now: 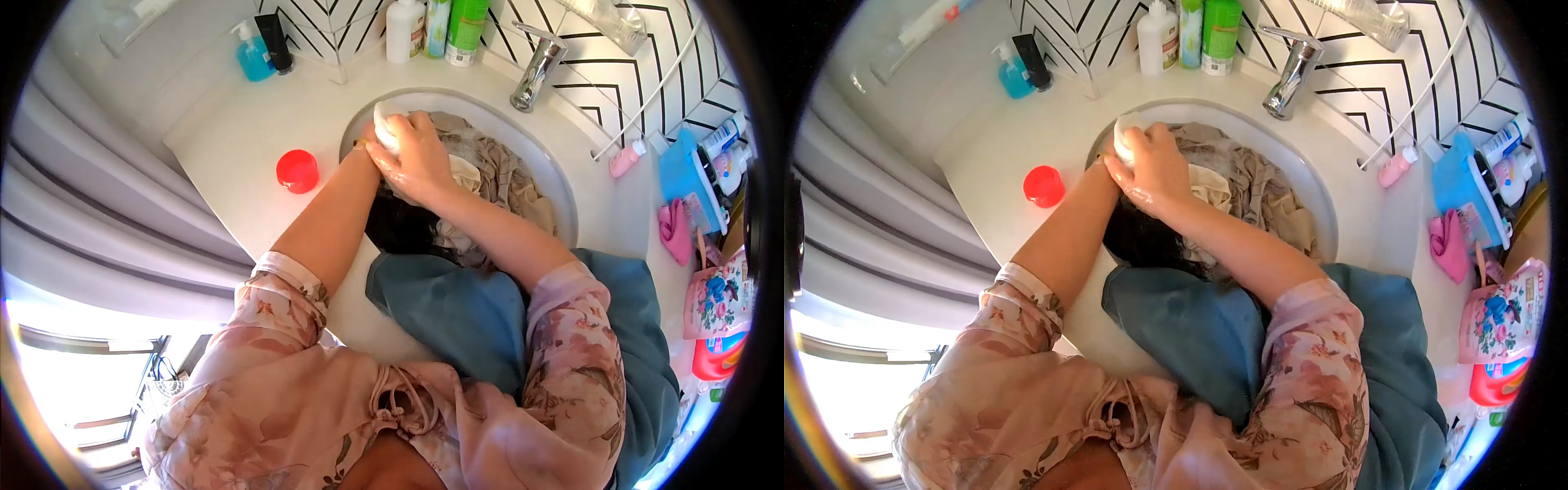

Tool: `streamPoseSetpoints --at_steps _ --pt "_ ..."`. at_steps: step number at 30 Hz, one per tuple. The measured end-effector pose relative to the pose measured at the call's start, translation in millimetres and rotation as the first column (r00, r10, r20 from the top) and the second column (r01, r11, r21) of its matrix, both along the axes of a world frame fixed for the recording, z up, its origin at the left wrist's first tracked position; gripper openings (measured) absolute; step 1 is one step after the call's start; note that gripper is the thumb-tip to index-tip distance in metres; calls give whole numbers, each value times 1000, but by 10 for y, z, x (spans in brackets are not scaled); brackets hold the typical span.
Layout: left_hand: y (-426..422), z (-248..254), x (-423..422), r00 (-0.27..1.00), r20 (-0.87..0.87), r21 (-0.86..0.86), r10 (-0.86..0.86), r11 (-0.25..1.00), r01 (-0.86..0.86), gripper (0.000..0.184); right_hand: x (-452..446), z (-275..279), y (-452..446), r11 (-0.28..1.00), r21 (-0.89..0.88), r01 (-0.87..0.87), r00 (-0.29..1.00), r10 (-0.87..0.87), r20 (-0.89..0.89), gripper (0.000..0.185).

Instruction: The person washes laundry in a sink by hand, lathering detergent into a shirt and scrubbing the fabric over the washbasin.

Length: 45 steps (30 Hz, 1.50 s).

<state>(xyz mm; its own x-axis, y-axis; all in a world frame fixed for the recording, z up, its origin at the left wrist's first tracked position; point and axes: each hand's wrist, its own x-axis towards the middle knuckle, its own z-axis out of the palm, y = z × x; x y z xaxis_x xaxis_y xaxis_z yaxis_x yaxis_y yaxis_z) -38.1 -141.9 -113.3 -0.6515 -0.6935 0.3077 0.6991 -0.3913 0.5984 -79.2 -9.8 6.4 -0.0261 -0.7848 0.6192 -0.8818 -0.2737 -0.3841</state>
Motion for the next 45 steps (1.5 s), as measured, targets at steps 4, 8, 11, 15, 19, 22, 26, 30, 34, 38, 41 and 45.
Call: streamPoseSetpoints --at_steps 4,8,11,15,19,22,26,30,34,38,41,45 --pt "361 833 168 751 658 58 57 990 -126 26 -691 -83 -605 809 571 -138 653 -359 666 37" --pt "368 843 66 631 759 -76 161 984 -160 35 -1021 -146 -489 777 551 -305 562 -320 763 39" --pt "68 508 98 505 862 58 38 983 -172 46 -1137 -865 -425 759 652 3 977 -141 159 35" --pt "362 862 194 395 912 227 -107 935 -272 58 -1082 -1279 -670 549 835 32 995 58 -77 37" --pt "419 1032 185 440 894 253 -86 908 -335 61 -1160 -1090 -879 725 688 -11 947 -213 239 28" --pt "368 901 169 781 604 550 -158 792 -264 61 -562 -85 -250 918 382 -108 789 -155 595 26" --pt "383 852 238 807 584 283 -90 954 -98 53 84 18 134 980 -160 -118 992 124 30 25" --pt "-8 204 141 624 718 -384 309 923 -16 47 -258 -45 -349 955 226 190 971 -218 102 23" --pt "651 1237 184 606 720 -172 340 932 -319 50 -919 81 -551 802 461 -380 694 -82 715 26" --pt "724 1349 141 799 494 -120 344 937 -329 51 -1245 455 -222 408 538 -738 448 -300 842 31" --pt "831 1534 204 921 374 -195 112 980 -40 51 -1096 830 256 315 555 -770 473 -303 827 31" --pt "915 1715 181 966 210 -449 150 892 -40 47 -1144 1088 598 484 739 -469 802 -118 586 19"
